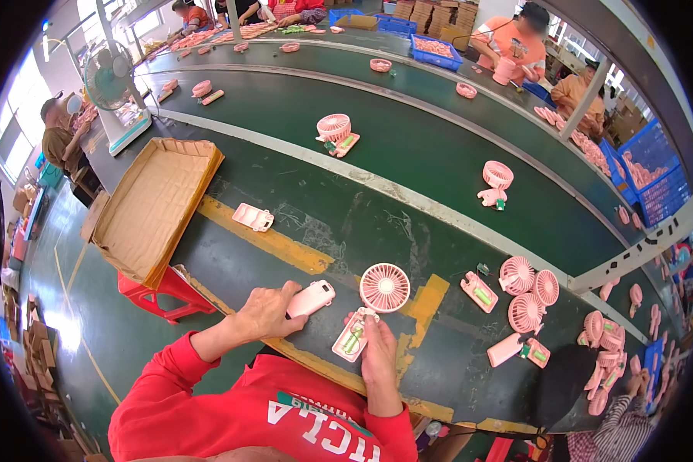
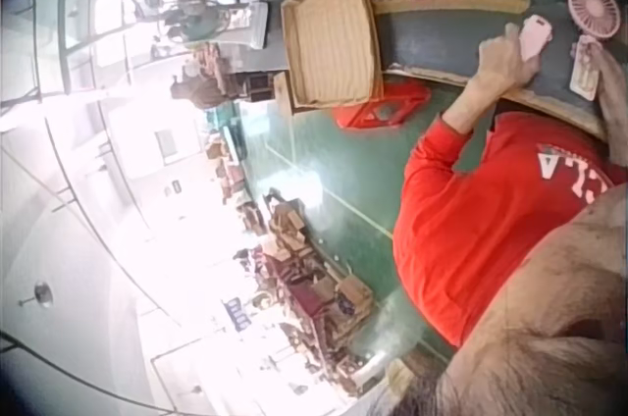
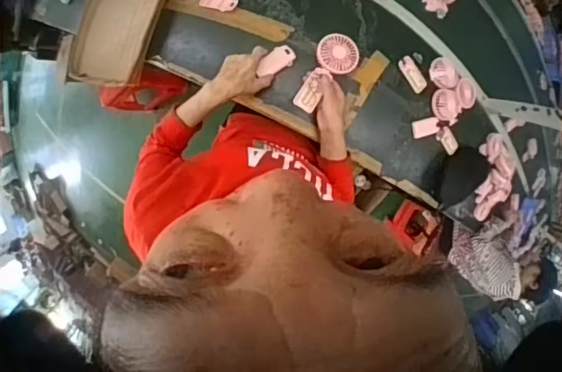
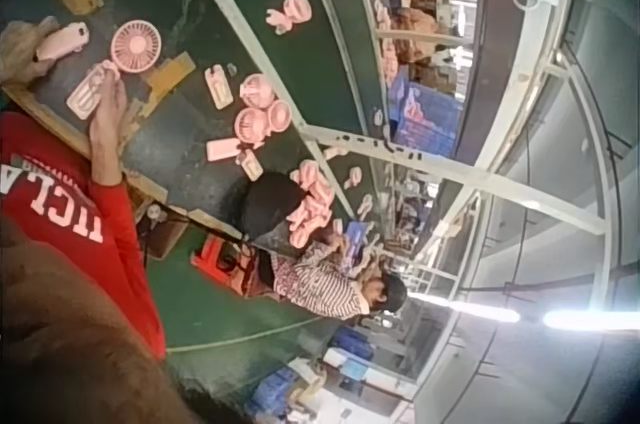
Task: The person assembles handheld fans by fitting the fan parts and battery components into the handle casing, snapping the outer cover onto the handle, and placing the assembled fans onto the conveyor belt.
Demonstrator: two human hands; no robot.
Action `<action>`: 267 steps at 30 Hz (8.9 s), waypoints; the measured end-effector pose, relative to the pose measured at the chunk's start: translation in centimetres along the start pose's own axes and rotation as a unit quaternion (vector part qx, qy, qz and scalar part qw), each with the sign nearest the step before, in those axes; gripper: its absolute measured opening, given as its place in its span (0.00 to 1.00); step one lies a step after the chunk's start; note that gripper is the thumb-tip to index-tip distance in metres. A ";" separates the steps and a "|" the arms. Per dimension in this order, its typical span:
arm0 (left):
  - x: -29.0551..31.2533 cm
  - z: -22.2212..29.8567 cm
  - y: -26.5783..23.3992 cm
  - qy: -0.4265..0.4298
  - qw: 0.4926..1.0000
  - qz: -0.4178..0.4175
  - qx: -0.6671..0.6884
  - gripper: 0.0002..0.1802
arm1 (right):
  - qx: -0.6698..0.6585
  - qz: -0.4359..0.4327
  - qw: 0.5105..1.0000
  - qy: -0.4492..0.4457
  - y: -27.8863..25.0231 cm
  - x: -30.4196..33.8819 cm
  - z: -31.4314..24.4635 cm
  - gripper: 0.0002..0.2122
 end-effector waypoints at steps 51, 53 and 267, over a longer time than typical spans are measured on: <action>1.6 8.3 3.6 0.173 0.984 0.047 0.007 0.34 | -0.013 -0.091 0.996 0.009 1.9 1.7 -0.4 0.22; 1.6 8.3 3.6 0.175 0.983 0.048 -0.004 0.35 | -0.009 -0.066 0.998 0.000 2.0 1.6 -0.3 0.20; -4.0 6.8 3.6 0.199 0.941 0.002 0.275 0.05 | -0.021 -0.101 0.993 0.063 -0.6 1.2 -0.9 0.17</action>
Point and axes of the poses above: each hand's wrist, its own x-axis away from the middle knuckle, its own y-axis out of the palm, z = x × y, the point moved 7 cm from there along -x, towards the middle knuckle, and after that the axes turned 6 degrees about x, right-handed, at the moved point
